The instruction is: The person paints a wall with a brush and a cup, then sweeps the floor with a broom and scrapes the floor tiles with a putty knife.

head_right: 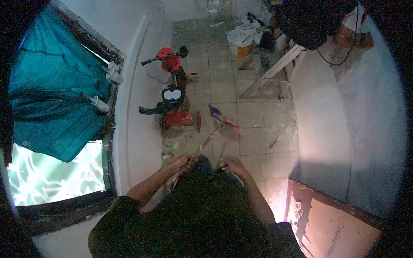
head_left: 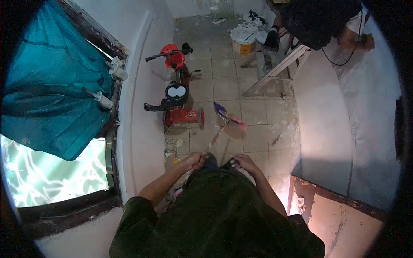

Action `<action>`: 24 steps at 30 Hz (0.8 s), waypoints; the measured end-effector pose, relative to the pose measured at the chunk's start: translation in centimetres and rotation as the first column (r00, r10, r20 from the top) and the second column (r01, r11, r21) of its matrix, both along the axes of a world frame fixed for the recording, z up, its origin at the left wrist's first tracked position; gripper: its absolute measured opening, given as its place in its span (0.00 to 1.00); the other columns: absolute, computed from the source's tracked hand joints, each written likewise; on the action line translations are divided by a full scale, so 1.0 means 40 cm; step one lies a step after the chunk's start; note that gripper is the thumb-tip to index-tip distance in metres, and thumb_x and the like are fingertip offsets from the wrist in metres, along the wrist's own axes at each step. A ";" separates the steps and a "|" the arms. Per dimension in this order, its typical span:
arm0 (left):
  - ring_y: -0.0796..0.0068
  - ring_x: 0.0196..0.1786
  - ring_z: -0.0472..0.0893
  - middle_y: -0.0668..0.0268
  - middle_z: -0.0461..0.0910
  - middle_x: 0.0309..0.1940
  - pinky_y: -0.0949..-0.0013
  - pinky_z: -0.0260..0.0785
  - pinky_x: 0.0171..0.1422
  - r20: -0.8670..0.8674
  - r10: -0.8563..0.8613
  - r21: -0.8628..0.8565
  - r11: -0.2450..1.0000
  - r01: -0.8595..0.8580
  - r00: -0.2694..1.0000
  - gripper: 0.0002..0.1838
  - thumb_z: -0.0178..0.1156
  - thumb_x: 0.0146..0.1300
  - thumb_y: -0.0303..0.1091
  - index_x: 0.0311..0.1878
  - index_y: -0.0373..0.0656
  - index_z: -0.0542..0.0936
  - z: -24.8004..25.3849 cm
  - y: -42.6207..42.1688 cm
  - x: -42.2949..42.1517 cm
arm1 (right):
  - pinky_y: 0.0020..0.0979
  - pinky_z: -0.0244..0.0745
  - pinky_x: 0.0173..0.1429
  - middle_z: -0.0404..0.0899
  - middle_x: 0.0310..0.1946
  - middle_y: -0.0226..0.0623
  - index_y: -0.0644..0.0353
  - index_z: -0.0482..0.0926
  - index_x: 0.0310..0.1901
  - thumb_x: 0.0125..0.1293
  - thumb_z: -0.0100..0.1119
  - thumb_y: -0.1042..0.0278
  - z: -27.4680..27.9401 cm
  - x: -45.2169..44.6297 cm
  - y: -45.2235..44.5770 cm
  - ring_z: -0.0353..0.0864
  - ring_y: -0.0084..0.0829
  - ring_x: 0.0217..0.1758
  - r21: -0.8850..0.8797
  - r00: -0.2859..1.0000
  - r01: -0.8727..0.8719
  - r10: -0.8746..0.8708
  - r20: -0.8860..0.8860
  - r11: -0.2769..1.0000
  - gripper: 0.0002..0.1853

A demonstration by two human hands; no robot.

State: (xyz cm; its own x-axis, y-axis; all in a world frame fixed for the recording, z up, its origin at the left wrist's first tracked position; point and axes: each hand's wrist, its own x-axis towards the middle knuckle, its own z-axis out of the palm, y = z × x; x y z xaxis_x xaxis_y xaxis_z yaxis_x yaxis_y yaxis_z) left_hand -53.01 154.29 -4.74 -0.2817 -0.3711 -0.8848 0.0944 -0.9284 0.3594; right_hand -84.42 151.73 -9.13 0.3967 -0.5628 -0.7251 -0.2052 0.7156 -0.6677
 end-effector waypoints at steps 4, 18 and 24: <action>0.80 0.17 0.64 0.72 0.68 0.21 0.73 0.55 0.17 0.050 0.106 -0.150 0.984 -0.098 0.993 0.17 0.41 0.78 0.44 0.38 0.47 0.75 -0.052 -0.143 -0.163 | 0.35 0.81 0.44 0.83 0.39 0.40 0.61 0.76 0.56 0.78 0.48 0.49 0.219 0.111 -0.114 0.85 0.32 0.39 0.144 0.980 -0.125 0.100 0.171 0.982 0.22; 0.68 0.39 0.77 0.60 0.76 0.39 0.62 0.72 0.45 0.117 -0.068 -0.616 0.778 0.126 0.991 0.23 0.46 0.77 0.49 0.48 0.35 0.77 -0.232 -0.764 -0.223 | 0.35 0.74 0.29 0.74 0.32 0.39 0.63 0.73 0.50 0.78 0.46 0.48 0.154 0.259 -0.621 0.74 0.32 0.26 0.176 0.931 0.365 -0.362 -0.052 0.914 0.22; 0.66 0.48 0.79 0.57 0.78 0.47 0.60 0.74 0.50 0.158 -0.378 -0.679 0.629 0.378 0.912 0.22 0.49 0.76 0.48 0.50 0.34 0.78 -0.406 -1.078 -0.106 | 0.29 0.63 0.20 0.66 0.19 0.29 0.59 0.78 0.44 0.77 0.49 0.45 0.160 0.272 -0.939 0.66 0.25 0.17 0.100 0.950 0.221 -0.191 -0.248 0.970 0.22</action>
State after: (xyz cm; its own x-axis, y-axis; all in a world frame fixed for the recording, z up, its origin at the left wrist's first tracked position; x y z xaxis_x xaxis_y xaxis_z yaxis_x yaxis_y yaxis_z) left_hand -57.26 111.17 -20.99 -0.5367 -0.7281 -0.4265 -0.2084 -0.3754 0.9031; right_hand -73.55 114.18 -2.74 0.0918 -0.5133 -0.8533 -0.1849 0.8332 -0.5211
